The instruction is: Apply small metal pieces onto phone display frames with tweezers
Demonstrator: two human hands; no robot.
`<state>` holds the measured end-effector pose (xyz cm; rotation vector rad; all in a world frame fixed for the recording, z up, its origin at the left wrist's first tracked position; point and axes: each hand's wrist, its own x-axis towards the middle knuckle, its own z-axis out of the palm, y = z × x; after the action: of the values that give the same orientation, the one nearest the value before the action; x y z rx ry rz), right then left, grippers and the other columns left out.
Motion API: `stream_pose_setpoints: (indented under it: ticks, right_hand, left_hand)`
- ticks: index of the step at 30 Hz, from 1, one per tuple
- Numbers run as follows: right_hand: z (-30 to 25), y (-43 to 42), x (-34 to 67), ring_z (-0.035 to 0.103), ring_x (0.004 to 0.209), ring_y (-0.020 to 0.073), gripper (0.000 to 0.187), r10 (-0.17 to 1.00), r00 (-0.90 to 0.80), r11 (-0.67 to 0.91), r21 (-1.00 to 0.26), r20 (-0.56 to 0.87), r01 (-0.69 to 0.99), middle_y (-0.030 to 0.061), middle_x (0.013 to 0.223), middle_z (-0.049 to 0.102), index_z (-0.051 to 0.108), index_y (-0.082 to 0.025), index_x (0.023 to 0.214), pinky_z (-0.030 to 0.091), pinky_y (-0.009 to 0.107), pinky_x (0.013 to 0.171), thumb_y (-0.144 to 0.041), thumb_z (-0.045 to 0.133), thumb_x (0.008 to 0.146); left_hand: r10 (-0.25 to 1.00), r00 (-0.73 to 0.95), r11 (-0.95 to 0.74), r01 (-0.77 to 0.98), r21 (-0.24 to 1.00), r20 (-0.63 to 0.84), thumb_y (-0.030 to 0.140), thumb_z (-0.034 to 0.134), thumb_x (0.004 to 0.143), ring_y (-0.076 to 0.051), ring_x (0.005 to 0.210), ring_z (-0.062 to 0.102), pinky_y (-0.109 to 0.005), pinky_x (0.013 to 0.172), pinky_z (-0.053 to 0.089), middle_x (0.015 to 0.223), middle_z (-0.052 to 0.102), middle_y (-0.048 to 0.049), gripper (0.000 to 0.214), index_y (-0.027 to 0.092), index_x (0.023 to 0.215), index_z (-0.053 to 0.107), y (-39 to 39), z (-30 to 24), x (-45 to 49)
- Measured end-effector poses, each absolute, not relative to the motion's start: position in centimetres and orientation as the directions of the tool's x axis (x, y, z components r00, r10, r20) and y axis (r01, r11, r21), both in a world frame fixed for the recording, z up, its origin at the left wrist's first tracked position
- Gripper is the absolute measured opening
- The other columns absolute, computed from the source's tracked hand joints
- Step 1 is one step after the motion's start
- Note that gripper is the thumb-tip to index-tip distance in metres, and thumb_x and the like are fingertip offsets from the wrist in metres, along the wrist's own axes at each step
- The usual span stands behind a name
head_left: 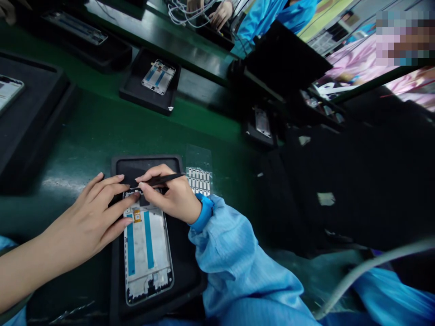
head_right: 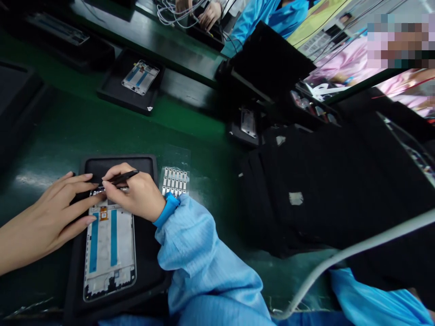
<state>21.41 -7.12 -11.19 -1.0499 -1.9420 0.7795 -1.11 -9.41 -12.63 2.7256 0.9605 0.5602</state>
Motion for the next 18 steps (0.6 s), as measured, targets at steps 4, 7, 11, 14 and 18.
stream_pose_setpoints:
  ticks: [4, 7, 11, 14, 18]
  right_hand:
    - [-11.24, -7.23, 21.24, 0.07, 0.088, 0.0149, 0.008, 0.861, -0.374, 0.489, -0.763, 0.344, 0.423, 0.0046, 0.096, 0.071, 0.061, -0.019, 0.097, 0.059, 0.028, 0.082, -0.025, 0.057, 0.094]
    - [-11.41, -7.34, 20.93, 0.07, 0.088, 0.0152, 0.007, 0.839, -0.382, 0.532, -0.727, 0.387, 0.434, 0.0046, 0.095, 0.071, 0.061, -0.02, 0.096, 0.059, 0.029, 0.083, -0.024, 0.056, 0.094]
    - [-11.34, -7.28, 20.67, 0.07, 0.079, 0.0123, 0.006, 0.89, -0.311, 0.44, -0.812, 0.335, 0.385, 0.0034, 0.092, 0.069, 0.06, -0.018, 0.094, 0.06, 0.023, 0.073, -0.024, 0.057, 0.092]
    - [-11.17, -7.26, 20.62, 0.07, 0.08, 0.0127, 0.006, 0.889, -0.306, 0.448, -0.786, 0.341, 0.427, 0.0034, 0.092, 0.069, 0.06, -0.019, 0.093, 0.06, 0.024, 0.075, -0.023, 0.057, 0.092]
    - [-11.13, -7.29, 20.88, 0.07, 0.078, 0.0121, 0.004, 0.899, -0.279, 0.432, -0.79, 0.338, 0.435, 0.0025, 0.09, 0.068, 0.059, -0.019, 0.091, 0.06, 0.023, 0.072, -0.023, 0.057, 0.09]
  left_hand:
    - [0.621, 0.731, -0.783, 0.557, 0.277, 0.282, 0.03, 0.048, 0.098, -0.035, 0.135, 0.046, -0.064, 0.112, 0.038, 0.125, 0.059, -0.0139, 0.041, 0.019, 0.138, 0.053, -9.45, -12.58, -1.08]
    - [0.616, 0.736, -0.787, 0.558, 0.264, 0.28, 0.031, 0.047, 0.098, -0.036, 0.135, 0.045, -0.065, 0.111, 0.038, 0.124, 0.058, -0.0151, 0.041, 0.017, 0.137, 0.052, -9.45, -12.58, -1.05]
    - [0.622, 0.73, -0.782, 0.564, 0.266, 0.282, 0.031, 0.048, 0.098, -0.035, 0.135, 0.045, -0.064, 0.112, 0.038, 0.126, 0.057, -0.015, 0.042, 0.017, 0.138, 0.051, -9.43, -12.61, -1.01]
    - [0.631, 0.723, -0.774, 0.565, 0.286, 0.282, 0.031, 0.049, 0.098, -0.035, 0.134, 0.047, -0.064, 0.113, 0.037, 0.125, 0.059, -0.0142, 0.041, 0.018, 0.136, 0.053, -9.42, -12.6, -1.01]
    - [0.656, 0.708, -0.751, 0.576, 0.323, 0.263, 0.033, 0.048, 0.097, -0.035, 0.134, 0.048, -0.064, 0.113, 0.037, 0.127, 0.06, -0.0137, 0.041, 0.019, 0.135, 0.056, -9.41, -12.6, -1.02]
